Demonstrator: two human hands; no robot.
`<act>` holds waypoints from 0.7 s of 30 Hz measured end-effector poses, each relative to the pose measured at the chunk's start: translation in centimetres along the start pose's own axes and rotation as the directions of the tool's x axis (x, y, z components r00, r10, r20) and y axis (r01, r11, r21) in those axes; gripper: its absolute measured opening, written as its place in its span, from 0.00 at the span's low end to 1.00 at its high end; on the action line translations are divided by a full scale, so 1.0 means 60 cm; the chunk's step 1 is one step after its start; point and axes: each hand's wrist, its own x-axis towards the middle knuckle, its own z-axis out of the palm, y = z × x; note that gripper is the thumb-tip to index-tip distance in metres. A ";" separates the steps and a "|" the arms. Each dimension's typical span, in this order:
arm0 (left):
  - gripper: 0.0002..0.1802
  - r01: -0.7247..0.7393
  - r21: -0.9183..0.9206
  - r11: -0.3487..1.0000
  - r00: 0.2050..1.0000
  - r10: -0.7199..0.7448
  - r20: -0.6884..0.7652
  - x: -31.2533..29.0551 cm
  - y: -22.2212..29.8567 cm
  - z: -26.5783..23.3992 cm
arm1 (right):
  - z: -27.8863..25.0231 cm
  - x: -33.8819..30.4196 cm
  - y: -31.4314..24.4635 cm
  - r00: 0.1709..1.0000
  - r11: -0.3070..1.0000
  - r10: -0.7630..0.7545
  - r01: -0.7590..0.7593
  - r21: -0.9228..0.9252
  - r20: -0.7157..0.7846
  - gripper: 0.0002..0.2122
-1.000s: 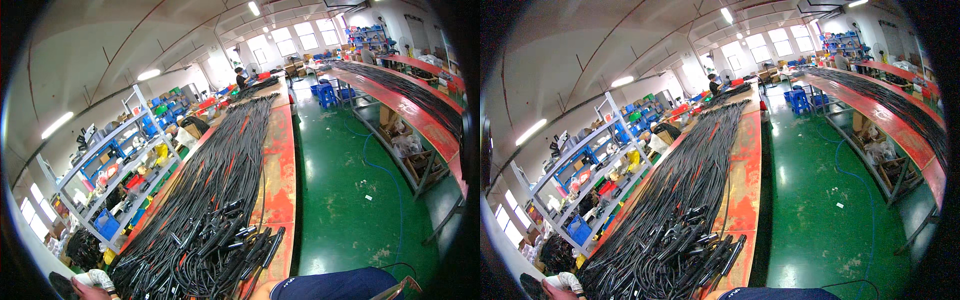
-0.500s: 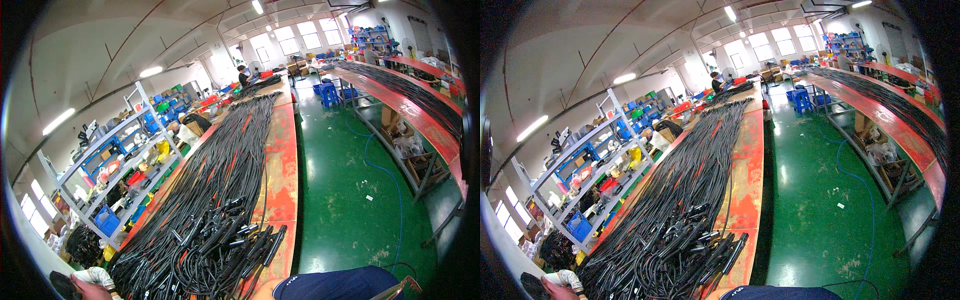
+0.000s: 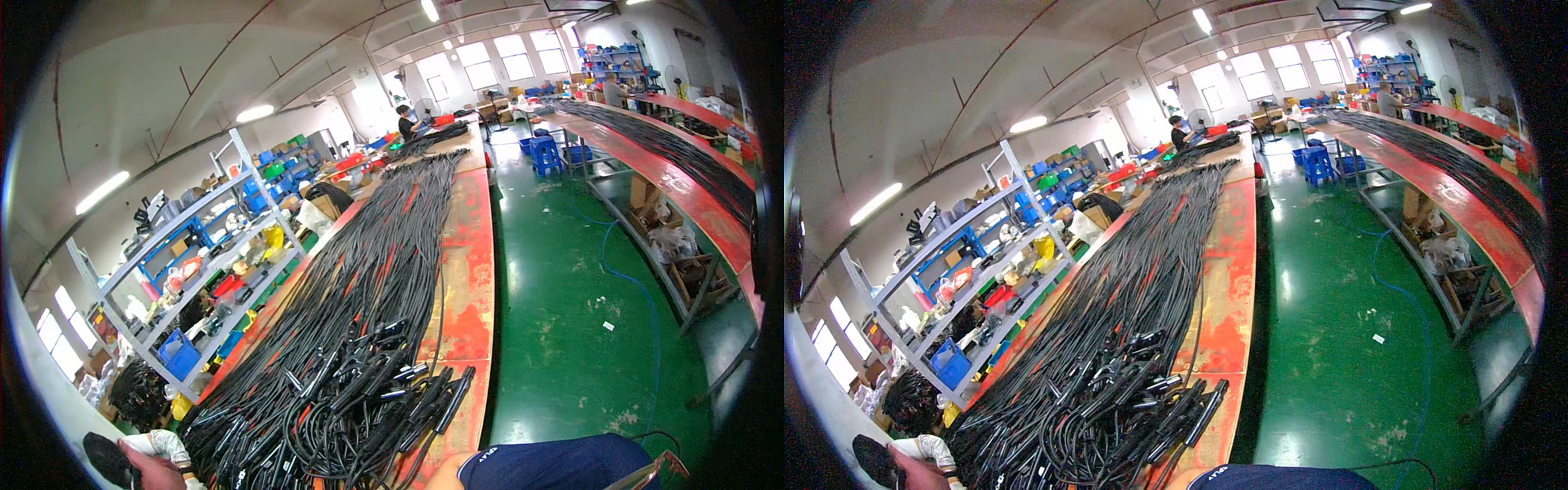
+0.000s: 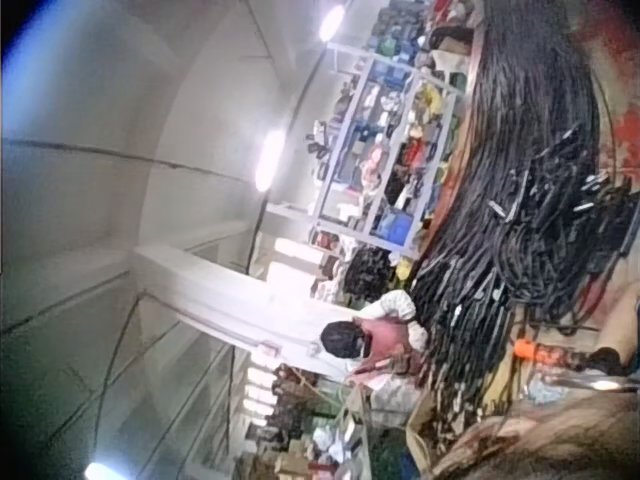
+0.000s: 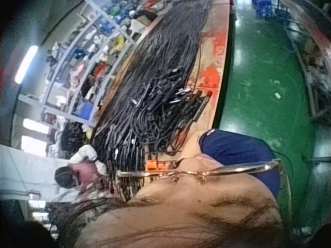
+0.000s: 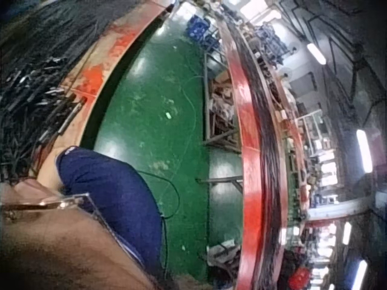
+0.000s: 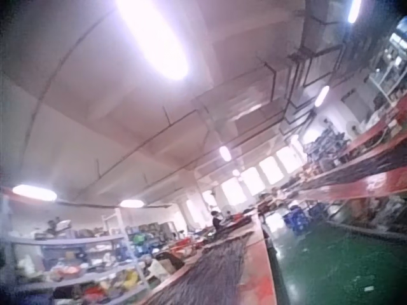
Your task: The recorder uses an electric screwdriver to attach connectors to the ends of long black cables.
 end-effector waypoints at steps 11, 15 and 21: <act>0.17 0.012 -0.031 0.999 1.000 -0.012 -0.006 0.013 0.013 -0.011 | 0.014 0.001 0.007 1.000 1.000 -0.005 0.005 0.017 0.004 0.31; 0.16 0.010 -0.018 1.000 1.000 -0.010 -0.003 0.010 0.004 -0.015 | 0.004 0.004 0.011 1.000 0.999 0.004 -0.005 0.036 0.003 0.31; 0.16 0.013 -0.015 1.000 1.000 -0.013 0.004 0.009 -0.011 -0.024 | 0.001 0.011 0.029 1.000 0.997 0.030 -0.030 0.075 -0.003 0.31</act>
